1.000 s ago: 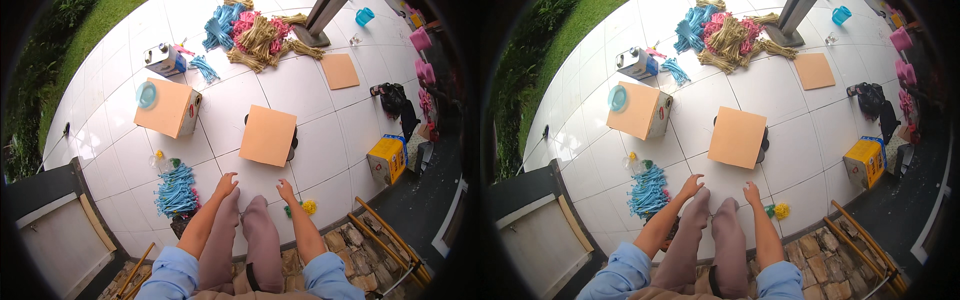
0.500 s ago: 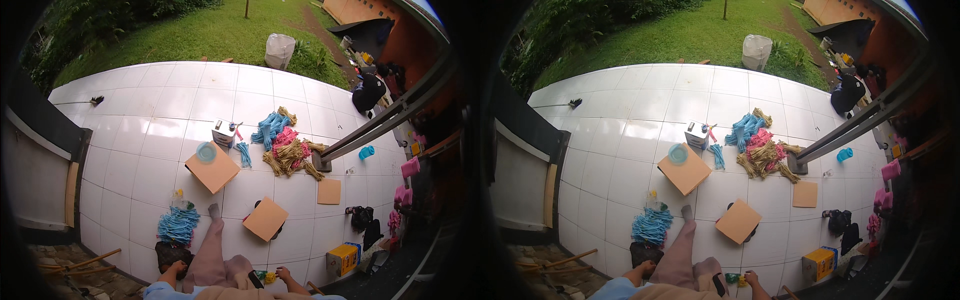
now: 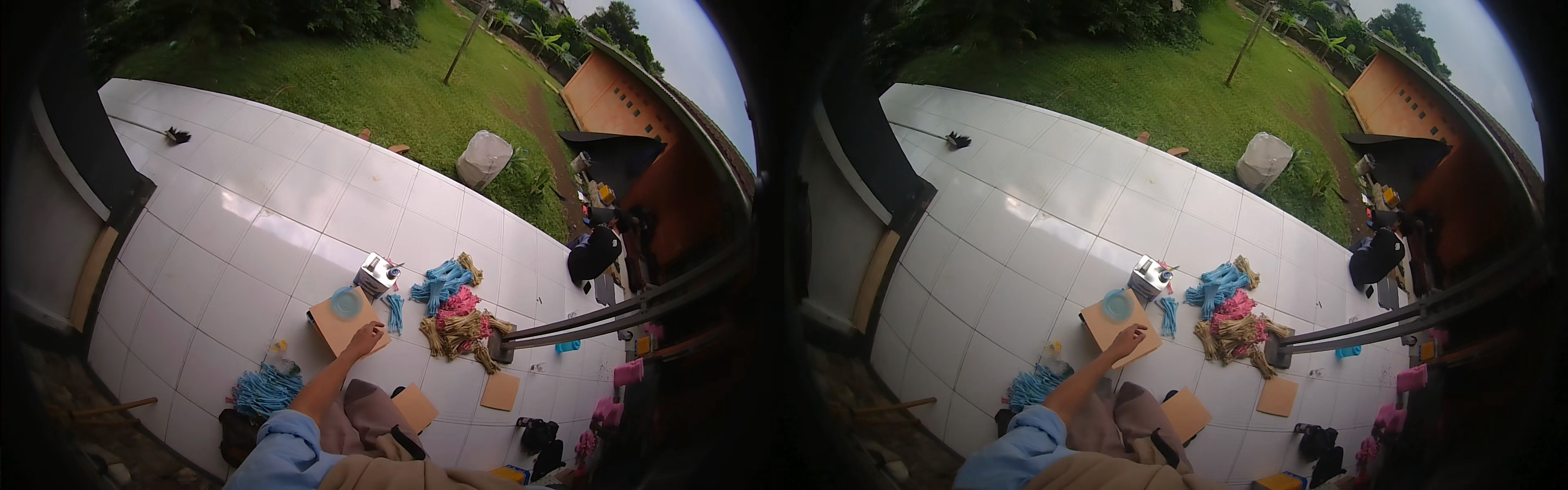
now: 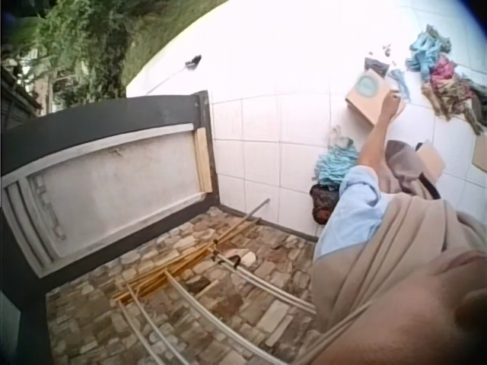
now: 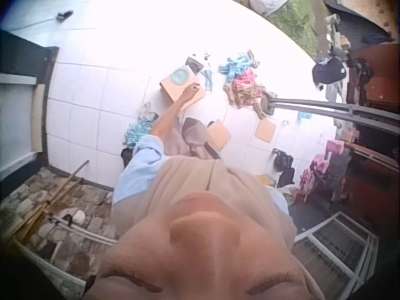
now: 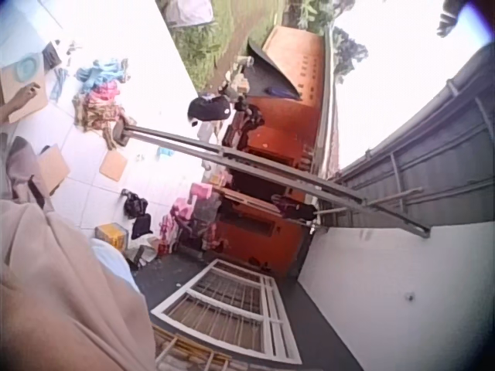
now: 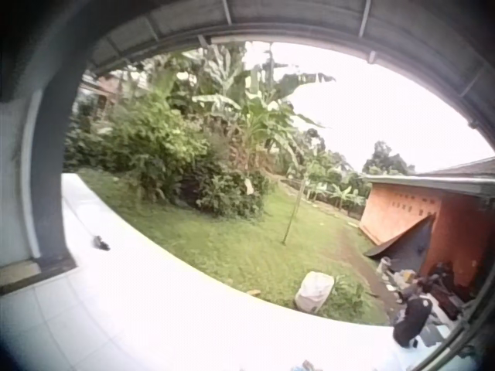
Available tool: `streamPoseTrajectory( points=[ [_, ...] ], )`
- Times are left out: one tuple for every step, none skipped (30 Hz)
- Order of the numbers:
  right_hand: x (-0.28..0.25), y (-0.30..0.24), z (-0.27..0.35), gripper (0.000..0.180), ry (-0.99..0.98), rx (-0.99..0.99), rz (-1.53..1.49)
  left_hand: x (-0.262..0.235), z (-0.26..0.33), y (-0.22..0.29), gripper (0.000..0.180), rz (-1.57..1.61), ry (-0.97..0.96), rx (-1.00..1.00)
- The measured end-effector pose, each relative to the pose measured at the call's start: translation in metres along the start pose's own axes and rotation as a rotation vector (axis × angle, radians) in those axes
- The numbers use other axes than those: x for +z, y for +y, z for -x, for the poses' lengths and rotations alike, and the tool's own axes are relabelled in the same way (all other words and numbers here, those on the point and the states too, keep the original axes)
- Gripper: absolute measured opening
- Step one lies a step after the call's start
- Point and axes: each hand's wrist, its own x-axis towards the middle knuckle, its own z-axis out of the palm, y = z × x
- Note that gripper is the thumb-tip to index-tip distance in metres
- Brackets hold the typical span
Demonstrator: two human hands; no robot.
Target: The person applies adhesive from a small container onto blue sandal straps by hand, and organizes several stacks of sandal soles on the floor.
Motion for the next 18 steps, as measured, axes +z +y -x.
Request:
streamPoseTrajectory(
  points=[
    [-0.009, -0.011, -0.010, 0.030, 0.003, -0.022, 0.019, -0.004, 0.000, 0.006, 0.030, 0.053, -0.010, -0.003],
    [-0.020, -0.023, -0.022, 0.030, 0.013, -0.055, 0.052, -0.009, 0.001, 0.010, 0.030, 0.109, -0.019, -0.005],
    [-0.029, -0.043, -0.029, 0.030, 0.024, -0.090, 0.084, -0.010, 0.006, -0.008, 0.031, 0.134, -0.002, 0.011],
    [-0.037, -0.065, -0.037, 0.031, 0.044, -0.133, 0.105, -0.014, 0.016, -0.029, 0.031, 0.107, 0.009, -0.008],
    [-0.047, -0.089, -0.048, 0.031, 0.074, -0.183, 0.121, -0.014, 0.028, -0.053, 0.031, 0.087, 0.015, -0.027],
    [-0.055, -0.124, -0.060, 0.030, 0.090, -0.256, 0.112, -0.017, 0.047, -0.089, 0.032, 0.070, 0.061, -0.104],
    [-0.063, -0.160, -0.071, 0.030, 0.091, -0.341, 0.104, -0.021, 0.071, -0.124, 0.033, 0.166, 0.106, -0.324],
    [-0.078, -0.180, -0.083, 0.029, 0.114, -0.396, 0.074, -0.016, 0.098, -0.147, 0.033, 0.296, 0.137, -0.475],
    [-0.075, -0.232, -0.089, 0.030, 0.042, -0.496, 0.121, -0.039, 0.133, -0.199, 0.032, 0.313, 0.219, -0.677],
    [-0.097, -0.232, -0.103, 0.031, 0.062, -0.480, 0.128, -0.025, 0.154, -0.194, 0.030, 0.250, 0.282, -0.871],
    [-0.097, -0.266, -0.113, 0.030, 0.022, -0.555, 0.155, -0.036, 0.194, -0.224, 0.028, 0.079, 0.378, -0.963],
    [-0.115, -0.265, -0.125, 0.029, 0.056, -0.556, 0.160, -0.026, 0.198, -0.206, 0.026, -0.063, 0.367, -1.139],
    [-0.125, -0.278, -0.132, 0.030, 0.033, -0.555, 0.216, -0.030, 0.213, -0.200, 0.026, -0.013, 0.399, -1.203],
    [-0.123, -0.303, -0.136, 0.031, -0.023, -0.578, 0.284, -0.035, 0.238, -0.210, 0.026, -0.003, 0.493, -1.216],
    [-0.123, -0.321, -0.144, 0.031, -0.064, -0.581, 0.310, -0.029, 0.255, -0.216, 0.025, 0.004, 0.587, -1.222],
    [-0.129, -0.331, -0.158, 0.031, -0.082, -0.615, 0.372, -0.016, 0.251, -0.210, 0.025, 0.016, 0.590, -1.249],
    [-0.137, -0.336, -0.171, 0.031, -0.098, -0.640, 0.425, -0.011, 0.241, -0.196, 0.025, 0.171, 0.645, -1.219],
    [-0.141, -0.346, -0.185, 0.031, -0.123, -0.634, 0.440, -0.006, 0.232, -0.185, 0.024, 0.319, 0.719, -1.186]
  ],
)
